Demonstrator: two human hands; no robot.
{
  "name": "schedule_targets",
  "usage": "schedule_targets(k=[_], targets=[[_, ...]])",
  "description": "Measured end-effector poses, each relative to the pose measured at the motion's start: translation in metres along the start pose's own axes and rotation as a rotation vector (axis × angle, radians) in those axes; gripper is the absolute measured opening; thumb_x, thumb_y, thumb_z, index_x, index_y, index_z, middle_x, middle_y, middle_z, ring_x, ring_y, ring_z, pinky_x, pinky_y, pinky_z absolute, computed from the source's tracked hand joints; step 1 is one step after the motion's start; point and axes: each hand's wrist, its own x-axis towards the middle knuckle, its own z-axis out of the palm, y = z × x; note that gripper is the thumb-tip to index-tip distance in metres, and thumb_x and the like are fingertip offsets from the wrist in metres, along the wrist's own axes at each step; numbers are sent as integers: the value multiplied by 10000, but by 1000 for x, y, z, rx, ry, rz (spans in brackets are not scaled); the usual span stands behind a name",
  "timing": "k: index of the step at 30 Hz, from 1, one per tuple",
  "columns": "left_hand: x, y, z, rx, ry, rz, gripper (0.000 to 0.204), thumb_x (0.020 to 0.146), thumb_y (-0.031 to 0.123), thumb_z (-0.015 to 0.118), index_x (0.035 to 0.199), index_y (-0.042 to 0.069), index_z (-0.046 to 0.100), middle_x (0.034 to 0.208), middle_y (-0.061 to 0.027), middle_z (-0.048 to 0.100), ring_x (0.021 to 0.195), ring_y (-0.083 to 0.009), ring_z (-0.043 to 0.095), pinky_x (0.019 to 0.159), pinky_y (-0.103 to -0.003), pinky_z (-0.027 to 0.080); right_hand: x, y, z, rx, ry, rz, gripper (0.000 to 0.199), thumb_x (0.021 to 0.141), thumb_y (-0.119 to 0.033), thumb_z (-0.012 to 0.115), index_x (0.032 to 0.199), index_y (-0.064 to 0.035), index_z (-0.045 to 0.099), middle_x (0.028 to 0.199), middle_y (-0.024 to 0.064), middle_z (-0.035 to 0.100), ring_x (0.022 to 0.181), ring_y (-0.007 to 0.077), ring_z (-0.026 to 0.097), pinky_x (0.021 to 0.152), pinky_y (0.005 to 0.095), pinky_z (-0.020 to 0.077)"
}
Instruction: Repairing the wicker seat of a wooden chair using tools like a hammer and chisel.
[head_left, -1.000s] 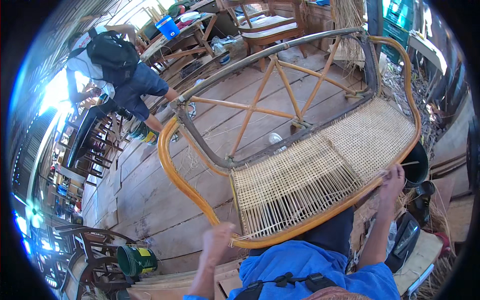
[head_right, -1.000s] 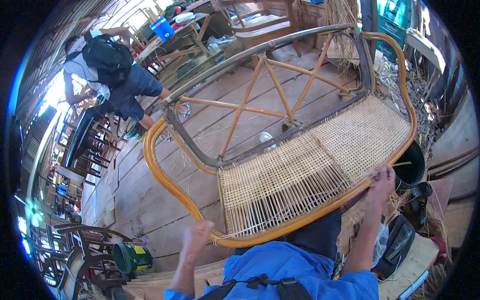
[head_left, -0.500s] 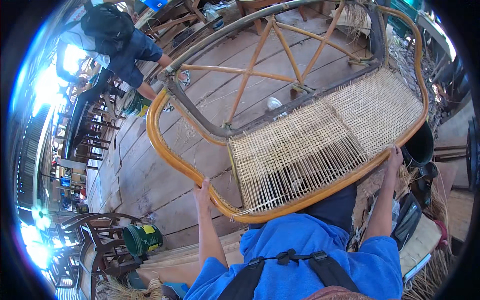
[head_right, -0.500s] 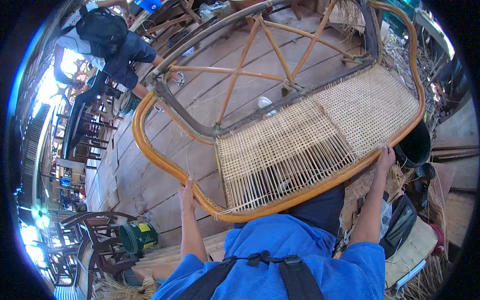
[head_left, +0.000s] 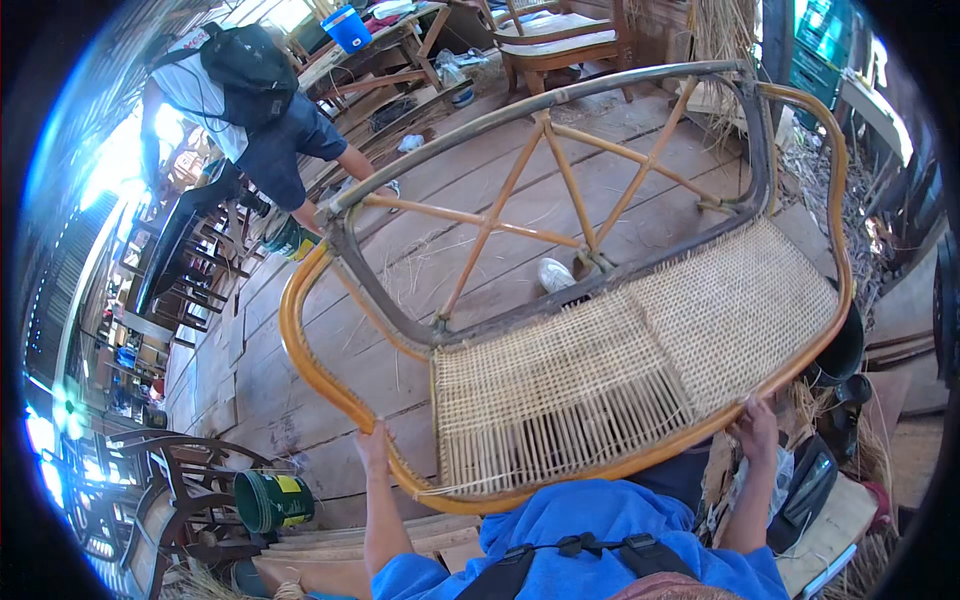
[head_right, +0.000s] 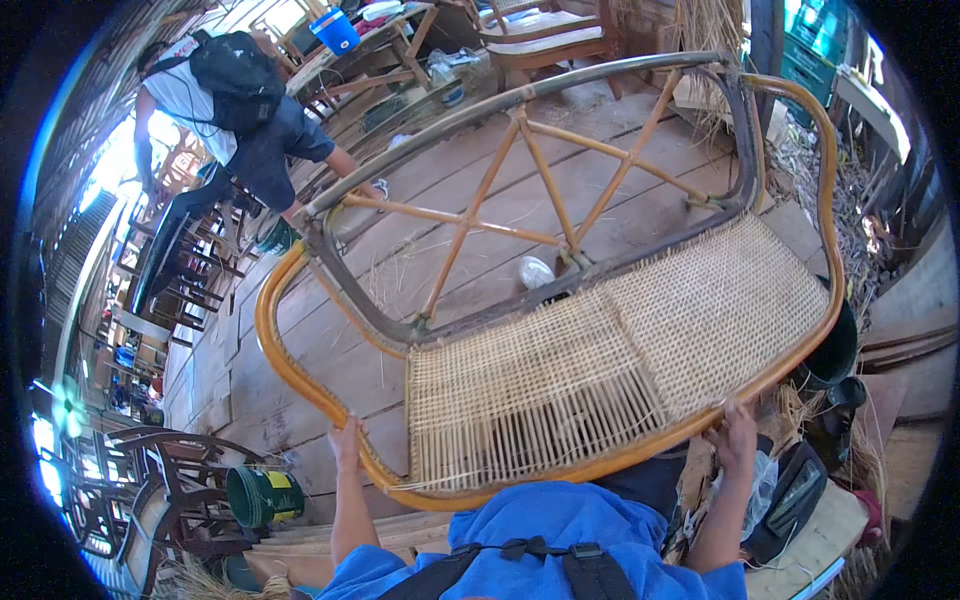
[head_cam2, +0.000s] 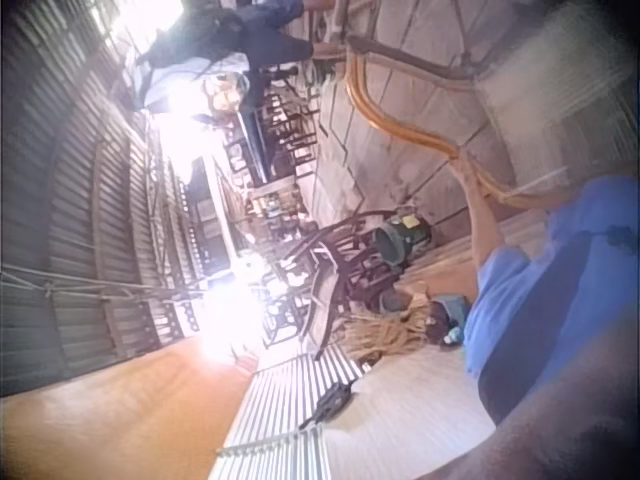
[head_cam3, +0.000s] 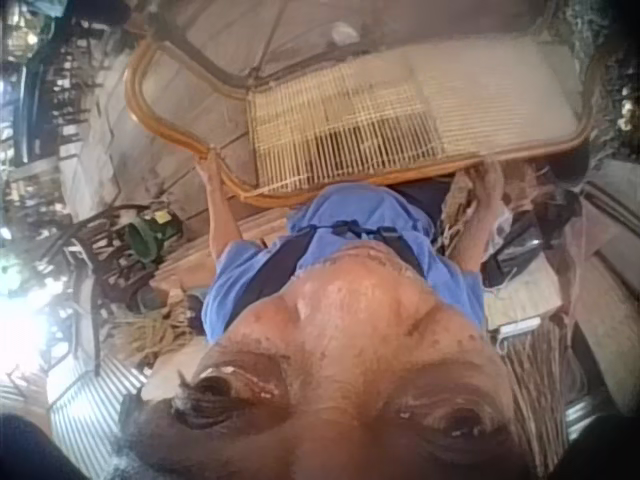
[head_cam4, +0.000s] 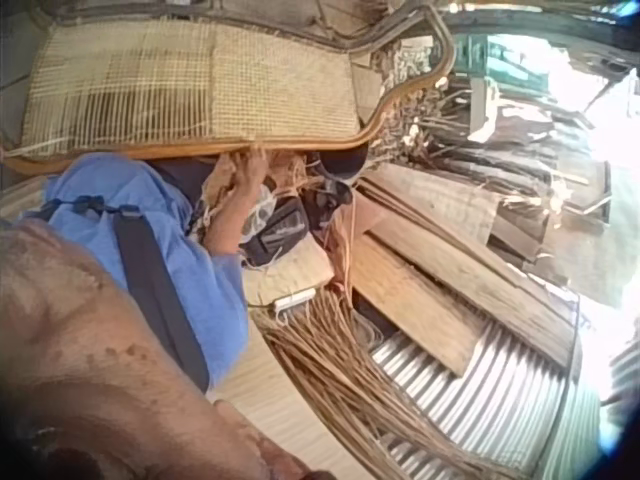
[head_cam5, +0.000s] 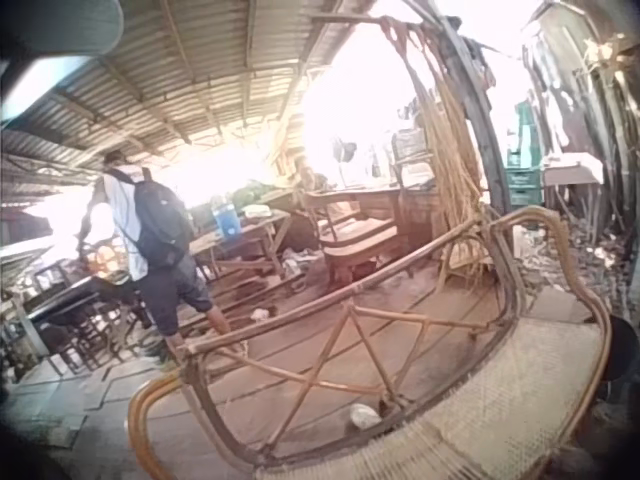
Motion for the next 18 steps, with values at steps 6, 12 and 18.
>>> schedule_targets(k=[6, 12, 18], targets=[[-6, 4, -25, 666, 330, 488, 334, 837, 167, 594, 1072, -48, 496, 809, -83, 572, 740, -219, 562, 688, -315, 469, -52, -117, -20, -310, 215, -593, 210, 894, -246, 528, 969, -56, 579, 694, -11, 548, 547, 99, 508, 500, 219, 400], [-135, 92, 102, 205, -184, 570, 234, 874, 121, 563, 1096, 48, 577, 843, -41, 588, 738, -149, 528, 712, -278, 453, -47, -106, 194, -562, -518, -954, 197, 868, -88, 529, 1032, 0, 595, 892, -13, 591, 735, 81, 534, 575, 222, 427], [-179, 142, 145, -174, -404, 473, 163, 890, 106, 565, 1017, 10, 596, 784, -9, 569, 649, -58, 477, 605, -192, 426, -118, -24, 333, -940, -1135, -782, 146, 847, -158, 569, 920, -39, 612, 700, 108, 591, 599, 189, 557, 574, 304, 463]])
